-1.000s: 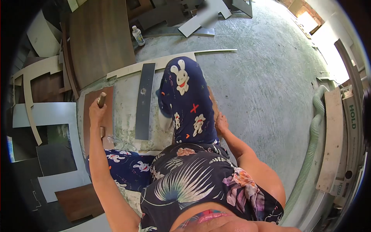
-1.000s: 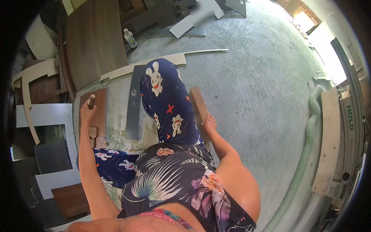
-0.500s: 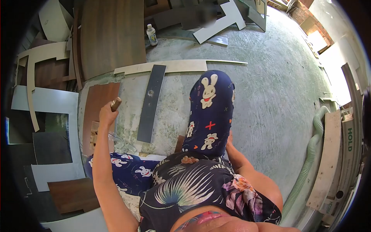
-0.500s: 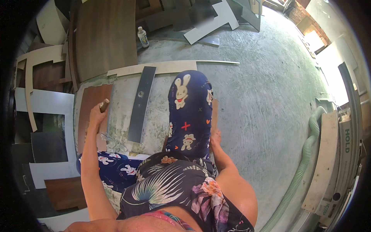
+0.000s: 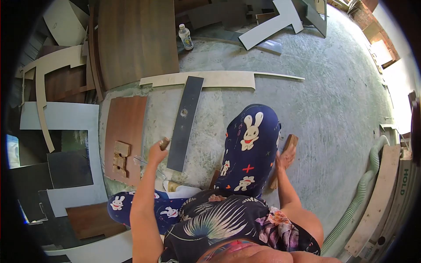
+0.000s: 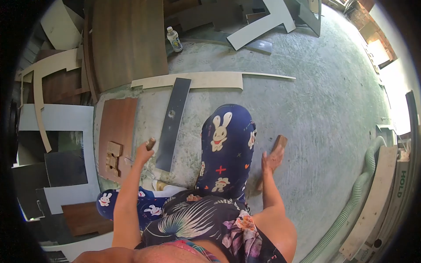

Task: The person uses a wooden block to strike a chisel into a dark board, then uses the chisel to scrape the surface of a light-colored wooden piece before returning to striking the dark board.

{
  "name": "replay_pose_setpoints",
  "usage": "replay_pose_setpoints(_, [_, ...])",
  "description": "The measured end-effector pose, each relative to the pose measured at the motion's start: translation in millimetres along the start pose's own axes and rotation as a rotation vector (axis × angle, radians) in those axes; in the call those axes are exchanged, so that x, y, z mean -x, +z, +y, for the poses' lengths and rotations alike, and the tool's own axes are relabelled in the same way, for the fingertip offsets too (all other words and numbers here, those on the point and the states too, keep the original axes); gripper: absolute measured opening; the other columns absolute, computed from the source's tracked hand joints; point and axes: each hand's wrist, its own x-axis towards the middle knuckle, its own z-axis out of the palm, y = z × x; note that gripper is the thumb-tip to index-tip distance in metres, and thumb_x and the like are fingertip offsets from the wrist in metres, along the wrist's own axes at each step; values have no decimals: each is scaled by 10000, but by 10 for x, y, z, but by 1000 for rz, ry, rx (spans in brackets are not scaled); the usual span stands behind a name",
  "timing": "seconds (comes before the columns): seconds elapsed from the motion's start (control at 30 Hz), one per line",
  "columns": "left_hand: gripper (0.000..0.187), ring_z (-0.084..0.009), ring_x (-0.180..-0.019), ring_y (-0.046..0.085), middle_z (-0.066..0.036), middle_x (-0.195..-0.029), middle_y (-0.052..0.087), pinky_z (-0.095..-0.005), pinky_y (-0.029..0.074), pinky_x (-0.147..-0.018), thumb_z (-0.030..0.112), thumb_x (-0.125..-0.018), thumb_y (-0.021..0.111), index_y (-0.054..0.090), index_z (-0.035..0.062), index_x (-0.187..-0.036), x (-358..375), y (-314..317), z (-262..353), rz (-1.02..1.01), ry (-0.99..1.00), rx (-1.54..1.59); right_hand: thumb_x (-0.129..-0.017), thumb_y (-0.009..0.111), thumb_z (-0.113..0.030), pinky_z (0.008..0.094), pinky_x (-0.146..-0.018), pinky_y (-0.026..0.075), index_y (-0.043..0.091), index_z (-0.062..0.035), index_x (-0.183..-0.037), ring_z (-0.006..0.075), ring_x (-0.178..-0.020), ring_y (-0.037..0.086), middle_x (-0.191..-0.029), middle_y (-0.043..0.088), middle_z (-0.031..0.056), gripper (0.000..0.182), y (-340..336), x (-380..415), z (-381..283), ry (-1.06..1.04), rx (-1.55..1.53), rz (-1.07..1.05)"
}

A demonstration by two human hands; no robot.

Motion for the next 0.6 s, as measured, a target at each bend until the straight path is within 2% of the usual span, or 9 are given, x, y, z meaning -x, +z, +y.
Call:
replay_pose_setpoints(0.07, [379,-421,-920,613,-241,-963,645,-458,488,-792,139,-639,643,638,16,-997,35,276,-8,-36,-83,-45,-667,774,-249,460,-1080,307,300,-68,-1424,385,-1312,359,-1414,362,243,911,228,-373,-296,-259,-62,50])
replay_pose_setpoints(0.13, [397,-416,-970,596,-241,-1049,617,-452,482,-826,144,-640,645,636,19,-1017,53,523,-66,-63,-123,-60,-655,782,-225,444,-1057,345,336,-66,-1407,398,-1290,383,-1409,369,246,889,389,-750,-739,-444,-202,-18])
replay_pose_setpoints(0.2, [440,-407,-1023,578,-238,-1161,575,-441,476,-862,152,-642,650,629,31,-1065,97,688,-77,-72,-118,-40,-646,786,-220,438,-1027,381,346,-60,-1398,405,-1265,408,-1401,379,245,885,534,-1082,-1259,-586,-164,-95])
replay_pose_setpoints(0.27, [512,-393,-1082,554,-224,-1248,522,-433,465,-903,151,-646,655,599,56,-1146,145,748,41,-67,-193,-12,-629,799,-216,454,-998,406,351,-64,-1389,404,-1250,422,-1397,383,234,894,567,-1329,-1764,-701,-223,-203])
replay_pose_setpoints(0.4, [648,-371,-1168,518,-196,-1359,445,-430,448,-961,137,-654,652,519,101,-1288,139,920,48,-28,-245,-109,-599,824,-204,471,-971,435,330,-95,-1403,388,-1252,426,-1420,359,217,950,753,-1737,-2593,-865,-154,-323])
replay_pose_setpoints(0.43, [704,-374,-1222,479,-219,-1391,411,-433,431,-987,164,-663,692,485,106,-1333,128,940,74,-21,-289,-117,-593,833,-209,469,-975,436,315,-104,-1417,387,-1264,416,-1433,348,214,979,764,-1812,-2770,-890,-116,-344])
replay_pose_setpoints(0.6, [938,-399,-1252,449,-259,-1452,311,-438,427,-997,281,-638,802,334,91,-1428,112,922,203,-72,-371,-171,-570,852,-200,499,-967,447,262,-123,-1456,368,-1314,373,-1479,308,173,1067,908,-2091,-3380,-927,50,-436])
